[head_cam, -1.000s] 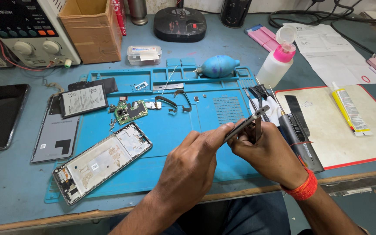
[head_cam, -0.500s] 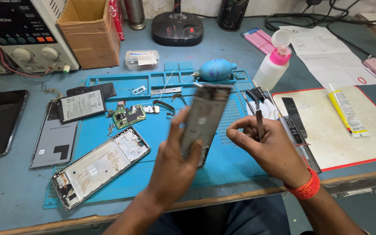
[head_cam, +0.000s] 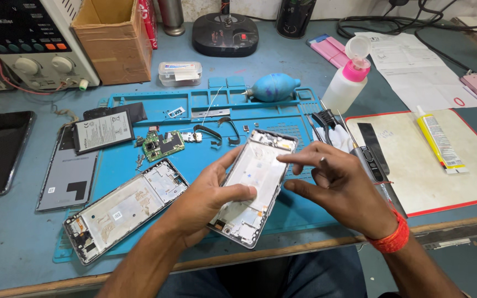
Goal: The person pries open the frame of a disassembled smartphone on a blue repair mat using a thin pry tool, then holds the frame and scrapes old adhesive residue from its inner edges with a handheld scraping tool, working around the frame perimeter.
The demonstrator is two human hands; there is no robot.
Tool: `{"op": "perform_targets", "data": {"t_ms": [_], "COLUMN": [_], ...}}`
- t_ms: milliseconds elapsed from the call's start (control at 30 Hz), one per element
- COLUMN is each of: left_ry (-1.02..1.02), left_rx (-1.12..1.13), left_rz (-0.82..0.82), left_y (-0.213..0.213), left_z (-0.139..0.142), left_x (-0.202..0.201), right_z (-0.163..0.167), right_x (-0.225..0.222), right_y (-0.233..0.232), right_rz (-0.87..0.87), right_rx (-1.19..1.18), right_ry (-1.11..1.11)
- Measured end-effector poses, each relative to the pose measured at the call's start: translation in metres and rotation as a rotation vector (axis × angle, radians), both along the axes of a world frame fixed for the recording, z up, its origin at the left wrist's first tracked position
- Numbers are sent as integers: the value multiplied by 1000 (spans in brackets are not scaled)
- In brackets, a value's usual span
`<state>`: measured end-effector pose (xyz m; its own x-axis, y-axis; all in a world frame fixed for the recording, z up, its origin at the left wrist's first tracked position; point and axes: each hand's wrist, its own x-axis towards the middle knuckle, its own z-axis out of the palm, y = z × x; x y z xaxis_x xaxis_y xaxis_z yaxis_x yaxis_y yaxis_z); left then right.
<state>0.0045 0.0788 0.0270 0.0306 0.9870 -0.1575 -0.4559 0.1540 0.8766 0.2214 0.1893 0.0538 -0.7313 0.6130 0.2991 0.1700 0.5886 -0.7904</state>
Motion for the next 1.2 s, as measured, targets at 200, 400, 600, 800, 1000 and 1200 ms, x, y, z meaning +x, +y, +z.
{"op": "perform_targets", "data": {"t_ms": [200, 400, 600, 800, 1000, 1200], "left_ry": [-37, -126, -70, 99, 151, 97], "left_rx": [-52, -123, 264, 484, 554, 622], "left_rz": [-148, 24, 328, 505, 462, 371], "left_y": [0, 4, 8, 6, 1, -2], "left_z": [-5, -7, -12, -24, -20, -20], "left_x": [-8, -19, -11, 9, 6, 10], "right_z": [-1, 0, 0, -6, 4, 6], "right_x": [1, 4, -8, -16, -14, -9], "right_y": [1, 3, -13, -42, -33, -34], "right_rz": [69, 52, -207, -239, -164, -145], "right_rx": [297, 400, 353, 297, 47, -150], "right_ry": [-43, -29, -48, 0, -2, 41]}}
